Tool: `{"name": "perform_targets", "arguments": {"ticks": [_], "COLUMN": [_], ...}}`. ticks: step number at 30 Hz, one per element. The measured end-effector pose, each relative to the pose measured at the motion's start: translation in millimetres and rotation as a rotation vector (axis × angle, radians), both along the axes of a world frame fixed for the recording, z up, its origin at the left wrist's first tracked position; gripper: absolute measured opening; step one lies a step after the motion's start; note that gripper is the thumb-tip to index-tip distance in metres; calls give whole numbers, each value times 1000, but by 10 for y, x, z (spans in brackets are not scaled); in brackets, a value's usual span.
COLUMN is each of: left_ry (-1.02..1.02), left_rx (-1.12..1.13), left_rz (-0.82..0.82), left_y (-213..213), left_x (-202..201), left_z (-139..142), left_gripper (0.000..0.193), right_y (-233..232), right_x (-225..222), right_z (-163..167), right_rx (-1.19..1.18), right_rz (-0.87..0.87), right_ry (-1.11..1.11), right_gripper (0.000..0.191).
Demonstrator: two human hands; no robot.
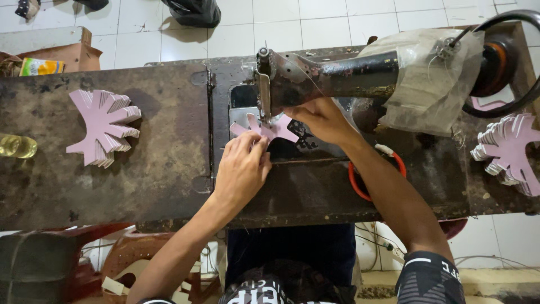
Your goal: The person sews pink foam cutout shapes on a treadle sewing machine, guiding each piece under the needle with both hands. They stitch several shapes one after another, use scissors to trim threads, and place finished pieces on the table beside the machine.
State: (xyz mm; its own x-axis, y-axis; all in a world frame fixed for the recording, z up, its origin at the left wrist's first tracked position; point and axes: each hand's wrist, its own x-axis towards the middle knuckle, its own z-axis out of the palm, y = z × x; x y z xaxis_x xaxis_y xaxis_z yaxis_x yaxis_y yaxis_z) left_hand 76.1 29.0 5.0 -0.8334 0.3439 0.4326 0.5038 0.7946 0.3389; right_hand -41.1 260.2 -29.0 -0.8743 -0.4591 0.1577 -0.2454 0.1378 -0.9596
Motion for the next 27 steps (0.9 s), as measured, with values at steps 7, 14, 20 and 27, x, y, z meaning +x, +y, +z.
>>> {"name": "perform_targets", "arguments": {"ticks": [7, 14, 20, 27], "left_ry": [21, 44, 43, 91], "left_rx": [-23, -67, -181, -50], "left_rz": [-26, 4, 84, 124], "left_y": [4, -48, -195, -299], "left_x": [-54, -148, -330, -688], "left_z": [17, -17, -75, -138], "left_gripper": [38, 38, 30, 18], "right_y": [38, 43, 59, 24], "right_x": [-16, -33, -51, -17], "right_z": [-38, -113, -169, -64], "right_rx": [99, 144, 45, 207], "right_rz": [-28, -50, 8, -71], "right_ry": [-13, -51, 41, -58], "right_gripper": [48, 54, 26, 28]}}
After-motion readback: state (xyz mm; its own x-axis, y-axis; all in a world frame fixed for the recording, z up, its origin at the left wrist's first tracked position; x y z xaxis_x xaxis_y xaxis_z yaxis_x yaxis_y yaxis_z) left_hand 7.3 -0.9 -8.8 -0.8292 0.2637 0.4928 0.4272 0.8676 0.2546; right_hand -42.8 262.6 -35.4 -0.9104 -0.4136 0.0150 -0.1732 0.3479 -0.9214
